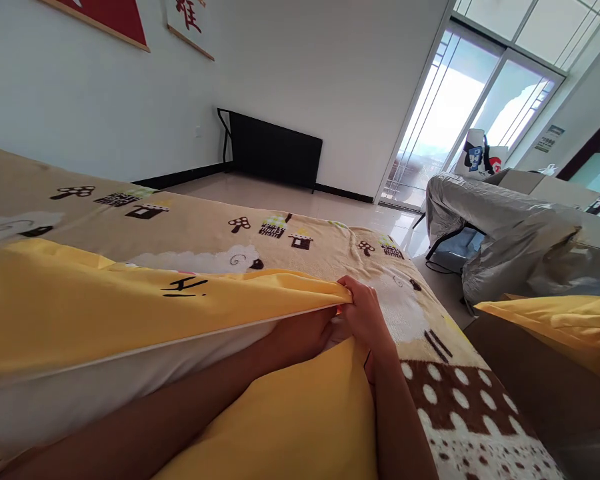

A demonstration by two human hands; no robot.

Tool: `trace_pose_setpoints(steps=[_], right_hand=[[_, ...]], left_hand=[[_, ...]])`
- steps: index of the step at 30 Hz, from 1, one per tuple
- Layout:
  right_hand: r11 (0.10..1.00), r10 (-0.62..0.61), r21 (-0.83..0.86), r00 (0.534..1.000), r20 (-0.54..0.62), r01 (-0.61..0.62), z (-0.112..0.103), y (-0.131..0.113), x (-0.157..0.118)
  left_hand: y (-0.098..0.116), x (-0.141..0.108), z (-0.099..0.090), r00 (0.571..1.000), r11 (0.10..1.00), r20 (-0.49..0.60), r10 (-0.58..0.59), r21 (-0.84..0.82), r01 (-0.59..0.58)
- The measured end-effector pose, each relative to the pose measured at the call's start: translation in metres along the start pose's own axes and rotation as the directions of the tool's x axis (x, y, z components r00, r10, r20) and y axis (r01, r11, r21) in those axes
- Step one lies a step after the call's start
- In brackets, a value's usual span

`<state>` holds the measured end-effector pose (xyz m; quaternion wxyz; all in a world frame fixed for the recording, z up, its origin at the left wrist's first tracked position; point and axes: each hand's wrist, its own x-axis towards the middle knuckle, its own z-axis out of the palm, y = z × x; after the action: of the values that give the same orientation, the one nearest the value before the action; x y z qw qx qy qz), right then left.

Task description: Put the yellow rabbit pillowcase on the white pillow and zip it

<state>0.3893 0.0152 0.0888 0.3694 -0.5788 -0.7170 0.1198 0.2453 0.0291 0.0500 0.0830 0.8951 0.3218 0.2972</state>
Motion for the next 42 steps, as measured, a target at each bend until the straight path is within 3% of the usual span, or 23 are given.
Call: trace_pose_setpoints(steps=[3,6,11,16,20,23,27,33,37,42], right_hand=[[1.000,-0.002,-0.021,1.000,-0.006,0.002,0.000,-0.002,0.000],[0.999,0.003,-0.036,1.000,-0.030,-0.004,-0.001,-0.004,-0.001],[0.997,0.000,-0.078,0.997,-0.083,-0.007,-0.001,-0.006,-0.003],[0.998,0.012,-0.068,0.999,-0.043,-0.015,0.000,-0.008,-0.003],[0.999,-0.018,-0.043,1.000,-0.005,0.018,0.003,-0.008,-0.003],[0.999,-0.024,-0.034,1.000,-0.002,0.024,0.005,-0.006,-0.003],[0.999,-0.005,-0.040,1.000,-0.003,0.005,0.004,-0.004,-0.002],[0.998,0.008,-0.069,1.000,-0.002,-0.008,-0.002,-0.002,-0.001],[0.997,0.005,-0.072,1.000,-0.008,-0.006,-0.003,-0.002,-0.002],[0.995,-0.011,-0.099,0.999,-0.034,0.007,-0.004,-0.001,-0.002]], left_hand=[[0.001,-0.001,0.000,1.000,1.000,0.001,-0.010,-0.020,0.010],[0.000,-0.002,0.003,0.999,0.996,0.040,-0.005,0.084,0.002],[0.000,-0.003,0.008,0.994,0.945,0.041,0.106,0.307,-0.114],[-0.001,-0.005,0.010,0.983,0.906,0.097,0.153,0.384,-0.179],[-0.001,-0.004,0.014,0.998,0.950,0.028,0.060,0.306,-0.066],[-0.001,-0.002,0.015,0.999,0.965,0.050,-0.022,0.261,0.009],[-0.002,0.000,0.006,0.994,0.990,0.088,0.063,0.119,-0.073],[-0.003,-0.003,-0.003,0.999,0.992,0.049,-0.002,-0.124,0.008],[-0.005,-0.005,-0.001,0.998,0.987,0.062,0.017,-0.162,-0.006],[-0.007,-0.007,0.000,0.992,0.983,0.053,0.116,-0.146,-0.107]])
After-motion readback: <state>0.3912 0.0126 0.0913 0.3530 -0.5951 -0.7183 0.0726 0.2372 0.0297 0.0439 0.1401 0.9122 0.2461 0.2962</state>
